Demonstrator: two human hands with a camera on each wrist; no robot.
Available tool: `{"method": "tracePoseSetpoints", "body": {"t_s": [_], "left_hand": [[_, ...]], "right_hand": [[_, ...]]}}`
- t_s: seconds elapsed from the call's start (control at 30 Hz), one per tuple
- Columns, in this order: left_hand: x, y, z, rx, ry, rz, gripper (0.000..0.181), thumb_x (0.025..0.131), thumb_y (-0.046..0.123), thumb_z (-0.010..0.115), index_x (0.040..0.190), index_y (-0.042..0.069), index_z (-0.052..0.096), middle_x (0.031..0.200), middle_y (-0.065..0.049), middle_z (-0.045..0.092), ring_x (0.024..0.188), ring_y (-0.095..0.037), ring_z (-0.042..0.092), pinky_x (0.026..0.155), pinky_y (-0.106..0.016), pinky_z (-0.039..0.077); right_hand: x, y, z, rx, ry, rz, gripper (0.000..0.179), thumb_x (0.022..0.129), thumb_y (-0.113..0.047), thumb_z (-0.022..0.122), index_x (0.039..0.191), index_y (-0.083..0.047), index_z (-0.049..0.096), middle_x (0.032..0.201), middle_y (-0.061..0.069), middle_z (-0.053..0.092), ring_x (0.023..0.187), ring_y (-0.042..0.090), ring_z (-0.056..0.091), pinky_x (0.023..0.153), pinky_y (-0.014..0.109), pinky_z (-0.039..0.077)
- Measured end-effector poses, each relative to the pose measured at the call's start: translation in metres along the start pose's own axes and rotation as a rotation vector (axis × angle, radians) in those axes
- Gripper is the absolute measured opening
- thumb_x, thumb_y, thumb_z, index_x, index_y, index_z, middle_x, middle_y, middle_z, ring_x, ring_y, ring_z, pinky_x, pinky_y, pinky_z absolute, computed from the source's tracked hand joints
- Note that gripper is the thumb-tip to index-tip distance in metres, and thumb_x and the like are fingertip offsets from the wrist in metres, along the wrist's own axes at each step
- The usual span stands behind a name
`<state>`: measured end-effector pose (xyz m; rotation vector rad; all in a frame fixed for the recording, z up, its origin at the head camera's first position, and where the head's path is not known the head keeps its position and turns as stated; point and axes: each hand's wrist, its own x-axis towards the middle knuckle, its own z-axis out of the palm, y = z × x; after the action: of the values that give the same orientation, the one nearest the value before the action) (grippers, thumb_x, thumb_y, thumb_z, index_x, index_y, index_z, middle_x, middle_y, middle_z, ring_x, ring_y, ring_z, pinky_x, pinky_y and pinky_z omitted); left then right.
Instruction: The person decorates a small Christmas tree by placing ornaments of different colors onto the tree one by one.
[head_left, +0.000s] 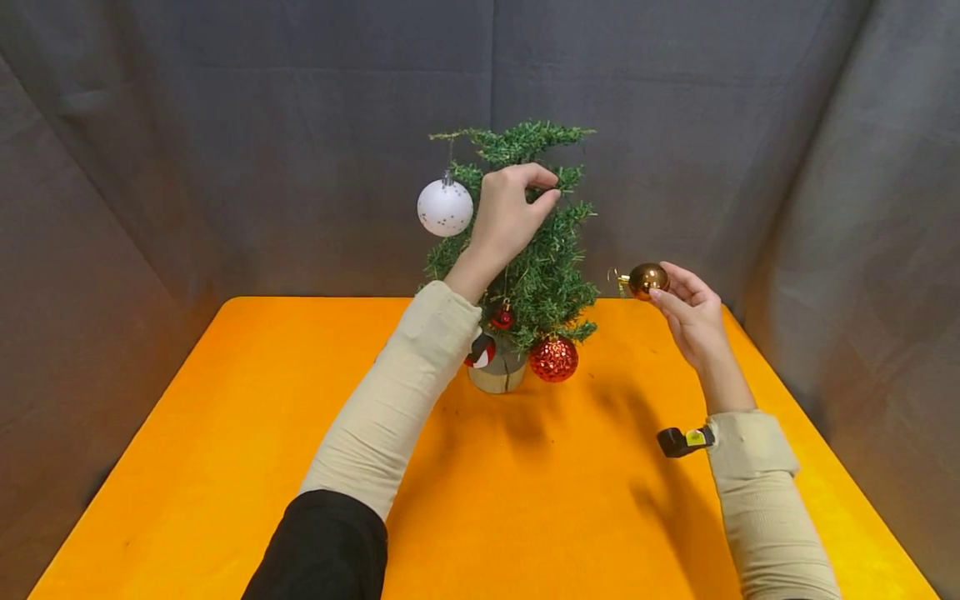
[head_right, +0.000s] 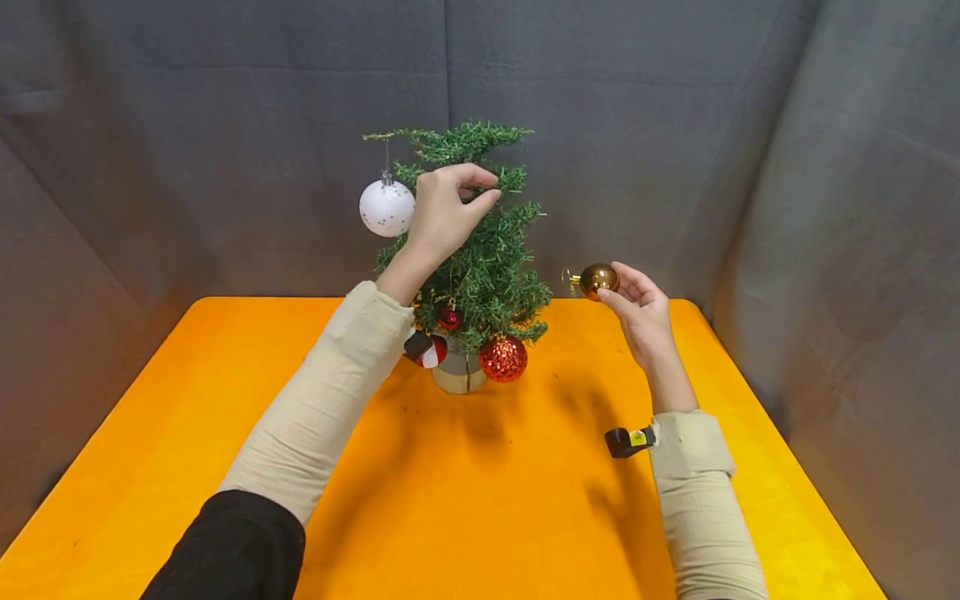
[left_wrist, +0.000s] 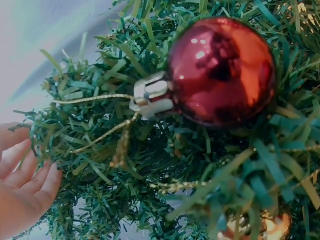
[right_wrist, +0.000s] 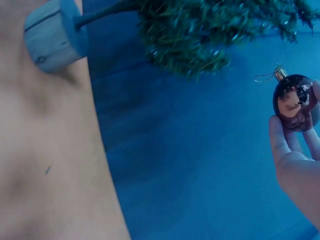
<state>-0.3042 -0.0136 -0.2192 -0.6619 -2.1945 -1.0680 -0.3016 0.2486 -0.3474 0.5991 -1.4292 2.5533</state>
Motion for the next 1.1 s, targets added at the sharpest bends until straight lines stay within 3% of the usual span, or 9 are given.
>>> {"method": "tracePoseSetpoints", "body": {"t_s": [0.23,0.57,0.8,1.1], "left_hand": [[0.0,-0.001,0.001,-0.002,-0.002,0.002,0.016,0.084,0.011,0.062,0.097,0.004,0.068,0.094,-0.006,0.066,0.088,-0.014,0.058,0.075,-0.019,0.043],[0.0,0.001,0.002,-0.004,-0.006,0.009,0.017,0.084,0.011,0.062,0.098,0.004,0.067,0.095,-0.006,0.065,0.088,-0.014,0.058,0.075,-0.019,0.042],[0.0,0.003,0.001,0.002,-0.016,0.01,0.017,0.084,0.012,0.062,0.099,0.004,0.067,0.097,-0.006,0.065,0.09,-0.015,0.058,0.077,-0.019,0.042],[-0.001,0.0,0.002,-0.003,-0.022,0.018,0.017,0.085,0.011,0.062,0.099,0.004,0.067,0.097,-0.007,0.064,0.092,-0.015,0.057,0.079,-0.019,0.041]], "right_hand": [[0.009,-0.009,0.021,-0.005,-0.025,-0.054,0.036,0.079,0.015,0.056,0.114,0.006,0.056,0.088,0.012,0.059,0.078,0.019,0.057,0.07,0.022,0.049],[0.019,-0.02,0.047,0.002,-0.082,-0.07,0.034,0.08,0.009,0.059,0.114,0.004,0.056,0.093,0.014,0.056,0.085,0.022,0.058,0.078,0.026,0.048],[0.023,-0.023,0.058,0.058,-0.109,-0.066,0.029,0.083,0.011,0.054,0.111,0.004,0.057,0.095,0.015,0.056,0.086,0.023,0.058,0.078,0.026,0.048],[0.033,-0.025,0.07,0.209,-0.175,-0.055,0.026,0.083,0.012,0.053,0.109,0.01,0.054,0.104,0.02,0.055,0.09,0.028,0.057,0.081,0.033,0.047]]}}
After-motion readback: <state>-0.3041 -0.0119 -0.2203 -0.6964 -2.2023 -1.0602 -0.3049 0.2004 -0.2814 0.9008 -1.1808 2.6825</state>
